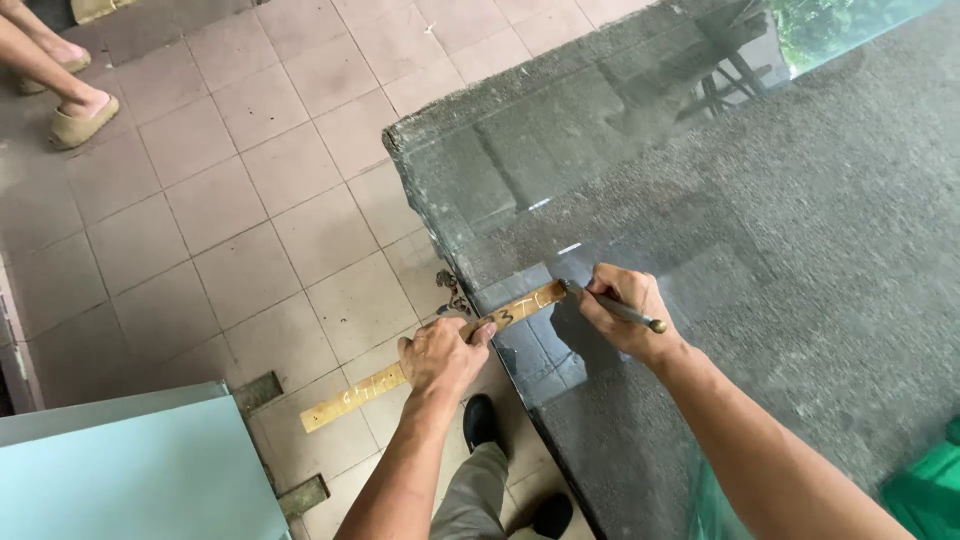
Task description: Measuring and cutting small rectangular glass pieces from a larger pane using a wooden ruler and a glass cutter tool.
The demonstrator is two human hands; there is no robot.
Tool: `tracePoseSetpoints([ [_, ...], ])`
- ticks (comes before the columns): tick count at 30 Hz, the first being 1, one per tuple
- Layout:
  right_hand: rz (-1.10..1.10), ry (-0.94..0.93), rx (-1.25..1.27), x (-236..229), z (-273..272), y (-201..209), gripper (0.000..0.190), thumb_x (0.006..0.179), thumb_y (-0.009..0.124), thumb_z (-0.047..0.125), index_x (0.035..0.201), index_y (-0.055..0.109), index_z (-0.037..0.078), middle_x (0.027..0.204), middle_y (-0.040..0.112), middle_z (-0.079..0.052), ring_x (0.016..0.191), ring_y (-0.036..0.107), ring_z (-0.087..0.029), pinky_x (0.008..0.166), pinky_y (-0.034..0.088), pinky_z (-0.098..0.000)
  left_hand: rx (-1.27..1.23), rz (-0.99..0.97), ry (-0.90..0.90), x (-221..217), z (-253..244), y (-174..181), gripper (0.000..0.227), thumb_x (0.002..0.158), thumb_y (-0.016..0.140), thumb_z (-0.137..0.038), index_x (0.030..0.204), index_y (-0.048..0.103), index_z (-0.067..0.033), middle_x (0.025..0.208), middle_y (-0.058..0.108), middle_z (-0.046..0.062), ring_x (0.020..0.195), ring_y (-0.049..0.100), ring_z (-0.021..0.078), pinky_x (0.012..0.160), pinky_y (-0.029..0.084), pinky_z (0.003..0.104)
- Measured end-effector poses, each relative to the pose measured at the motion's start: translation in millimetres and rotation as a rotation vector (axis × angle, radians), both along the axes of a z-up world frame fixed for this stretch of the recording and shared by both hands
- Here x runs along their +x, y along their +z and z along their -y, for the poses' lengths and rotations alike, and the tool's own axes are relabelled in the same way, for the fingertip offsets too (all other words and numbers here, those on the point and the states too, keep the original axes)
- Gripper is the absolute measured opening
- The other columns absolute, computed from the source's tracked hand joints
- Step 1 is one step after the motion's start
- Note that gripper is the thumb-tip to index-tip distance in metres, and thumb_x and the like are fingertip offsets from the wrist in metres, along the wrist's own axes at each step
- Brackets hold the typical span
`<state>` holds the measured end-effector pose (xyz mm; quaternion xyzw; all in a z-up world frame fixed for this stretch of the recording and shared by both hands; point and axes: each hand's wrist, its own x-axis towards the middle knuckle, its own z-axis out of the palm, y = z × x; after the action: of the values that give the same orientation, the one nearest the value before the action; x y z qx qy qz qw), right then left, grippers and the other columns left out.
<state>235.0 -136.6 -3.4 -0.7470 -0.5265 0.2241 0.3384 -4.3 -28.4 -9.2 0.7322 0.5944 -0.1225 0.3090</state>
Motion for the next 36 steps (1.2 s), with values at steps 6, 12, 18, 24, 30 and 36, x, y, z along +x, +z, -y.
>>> tracePoseSetpoints([
  [6,-0.016,-0.023,-0.043,-10,66,5,0.02,0.085,0.073,0.016,0.076,0.059,0.004,0.057,0.055,-0.012,0.05,0.053,-0.024,0.051,0.045,-0.0384,-0.002,0.004,-0.012,-4,62,18,0.036,0.089,0.067,-0.058,0.093,0.079,-0.0246,0.085,0.076,0.005,0.089,0.072,0.0236,0.089,0.042,0.044],
  [12,0.023,-0.051,-0.053,-21,138,0,0.02,0.082,0.074,0.015,0.077,0.058,0.003,0.059,0.058,-0.013,0.049,0.057,-0.025,0.051,0.047,-0.0386,0.037,0.013,-0.069,-18,129,0,0.042,0.089,0.066,-0.061,0.091,0.077,-0.0204,0.085,0.075,0.007,0.086,0.072,0.025,0.087,0.044,0.047],
  [18,-0.051,-0.135,-0.153,-10,144,21,0.008,0.084,0.066,0.011,0.083,0.061,0.005,0.074,0.067,-0.012,0.064,0.063,-0.024,0.061,0.053,-0.0382,-0.041,0.176,0.164,-23,142,-2,0.061,0.073,0.078,-0.068,0.105,0.065,-0.0182,0.086,0.075,0.007,0.078,0.072,0.0284,0.075,0.056,0.05],
  [24,0.164,-0.21,-0.18,27,118,36,0.037,0.084,0.051,-0.001,0.119,0.063,0.006,0.139,0.057,-0.017,0.126,0.054,-0.031,0.104,0.045,-0.0425,0.027,0.414,0.392,20,72,-37,0.049,0.08,0.085,-0.048,0.107,0.071,-0.0096,0.081,0.073,0.006,0.068,0.069,0.0182,0.06,0.055,0.035],
  [30,0.41,-0.118,-0.354,52,90,5,0.077,0.073,0.057,-0.004,0.148,0.042,0.002,0.161,0.032,-0.02,0.149,0.03,-0.034,0.12,0.027,-0.0441,-0.25,0.694,0.547,8,53,-35,0.038,0.081,0.079,-0.023,0.117,0.073,-0.0127,0.076,0.072,0.001,0.065,0.069,0.0139,0.058,0.056,0.032],
  [36,0.594,0.05,-0.661,22,92,-34,0.084,0.077,0.064,0.002,0.155,0.032,0.005,0.165,0.022,-0.017,0.151,0.021,-0.032,0.124,0.02,-0.0432,-0.463,0.72,0.679,-73,44,-63,0.028,0.087,0.077,-0.016,0.112,0.075,-0.0043,0.072,0.068,0.007,0.052,0.052,0.0119,0.048,0.041,0.031],
])
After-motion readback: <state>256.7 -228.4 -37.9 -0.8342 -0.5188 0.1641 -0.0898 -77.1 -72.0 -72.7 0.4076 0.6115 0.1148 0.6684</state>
